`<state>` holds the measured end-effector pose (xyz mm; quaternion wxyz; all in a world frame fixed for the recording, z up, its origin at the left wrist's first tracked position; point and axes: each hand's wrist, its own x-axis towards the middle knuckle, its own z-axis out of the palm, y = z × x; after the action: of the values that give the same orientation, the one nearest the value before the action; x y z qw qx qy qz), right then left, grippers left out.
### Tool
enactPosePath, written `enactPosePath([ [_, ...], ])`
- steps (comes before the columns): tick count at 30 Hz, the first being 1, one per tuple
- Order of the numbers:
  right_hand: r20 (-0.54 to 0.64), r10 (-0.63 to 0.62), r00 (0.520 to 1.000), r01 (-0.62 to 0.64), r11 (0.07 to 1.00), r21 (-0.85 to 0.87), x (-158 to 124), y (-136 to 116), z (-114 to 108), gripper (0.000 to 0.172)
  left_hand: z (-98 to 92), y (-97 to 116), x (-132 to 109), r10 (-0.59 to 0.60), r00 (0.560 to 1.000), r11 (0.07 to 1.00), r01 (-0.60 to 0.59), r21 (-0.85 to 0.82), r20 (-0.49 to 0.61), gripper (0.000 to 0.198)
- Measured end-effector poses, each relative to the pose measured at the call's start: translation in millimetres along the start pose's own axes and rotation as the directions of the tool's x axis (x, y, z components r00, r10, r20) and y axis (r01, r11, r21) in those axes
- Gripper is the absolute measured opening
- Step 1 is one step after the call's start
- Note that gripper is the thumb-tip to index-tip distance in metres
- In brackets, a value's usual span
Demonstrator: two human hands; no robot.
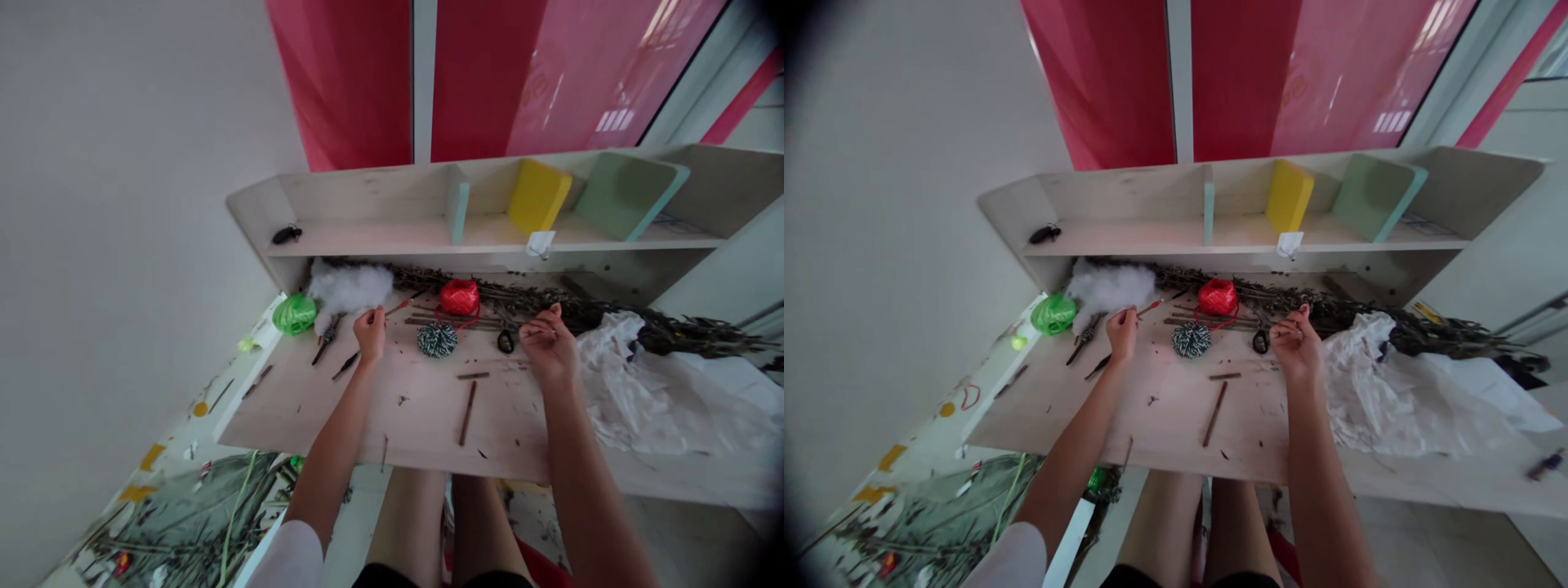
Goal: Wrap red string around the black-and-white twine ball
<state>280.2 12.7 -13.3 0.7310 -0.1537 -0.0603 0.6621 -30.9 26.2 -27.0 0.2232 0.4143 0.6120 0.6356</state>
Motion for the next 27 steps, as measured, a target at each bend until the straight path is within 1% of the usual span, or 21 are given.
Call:
enactPosePath([
  [2, 0.0, -0.014, 1.0, 0.014, 1.0, 0.006, -1, 0, 1, 0.017, -1.0, 1, 0, 0.007, 1.0, 1.0, -0.007, 0.018, 0.005, 0.034],
  [4, 0.004, -0.042, 0.999, 0.042, 0.999, 0.021, 0, -2, 0, 0.018, -3.7, 2, 0, 0.056, 0.998, 0.996, -0.057, 0.067, 0.019, 0.036],
  [7, -0.001, -0.078, 0.997, 0.078, 0.994, 0.082, 3, -12, -6, 0.019, -10.8, 4, 3, 0.128, 0.991, 0.979, -0.13, 0.159, 0.024, 0.038],
  [11, -0.031, -0.167, 0.985, 0.17, 0.965, 0.198, 9, -29, -18, 0.021, -18.9, 3, 12, 0.109, 0.993, 0.977, -0.097, 0.19, -0.054, 0.035],
  [14, -0.048, -0.198, 0.979, 0.204, 0.952, 0.229, 11, -37, -24, 0.021, -19.1, 0, 15, 0.093, 0.994, 0.974, -0.078, 0.212, -0.065, 0.034],
  [16, -0.076, -0.215, 0.974, 0.226, 0.95, 0.216, 14, -41, -28, 0.022, -18.3, -3, 15, 0.1, 0.994, 0.965, -0.084, 0.247, -0.053, 0.034],
  [18, -0.104, -0.259, 0.96, 0.273, 0.948, 0.162, 20, -47, -34, 0.025, -19.0, -6, 16, 0.125, 0.992, 0.945, -0.112, 0.308, -0.024, 0.035],
  [21, -0.075, -0.356, 0.931, 0.359, 0.933, 0.027, 32, -62, -48, 0.033, -24.0, -11, 20, 0.211, 0.976, 0.868, -0.212, 0.45, 0.052, 0.035],
  [24, 0.048, -0.426, 0.903, 0.429, 0.898, -0.1, 44, -79, -64, 0.036, -30.5, -17, 27, 0.334, 0.929, 0.738, -0.362, 0.57, 0.158, 0.035],
  [25, 0.116, -0.457, 0.882, 0.469, 0.872, -0.136, 47, -84, -69, 0.036, -32.4, -19, 29, 0.364, 0.915, 0.704, -0.392, 0.592, 0.174, 0.036],
  [26, 0.188, -0.484, 0.855, 0.513, 0.842, -0.168, 49, -88, -73, 0.037, -34.1, -21, 31, 0.384, 0.908, 0.683, -0.403, 0.609, 0.17, 0.037],
  [27, 0.262, -0.499, 0.826, 0.553, 0.808, -0.202, 51, -91, -75, 0.039, -35.5, -22, 32, 0.393, 0.909, 0.679, -0.391, 0.622, 0.142, 0.039],
])
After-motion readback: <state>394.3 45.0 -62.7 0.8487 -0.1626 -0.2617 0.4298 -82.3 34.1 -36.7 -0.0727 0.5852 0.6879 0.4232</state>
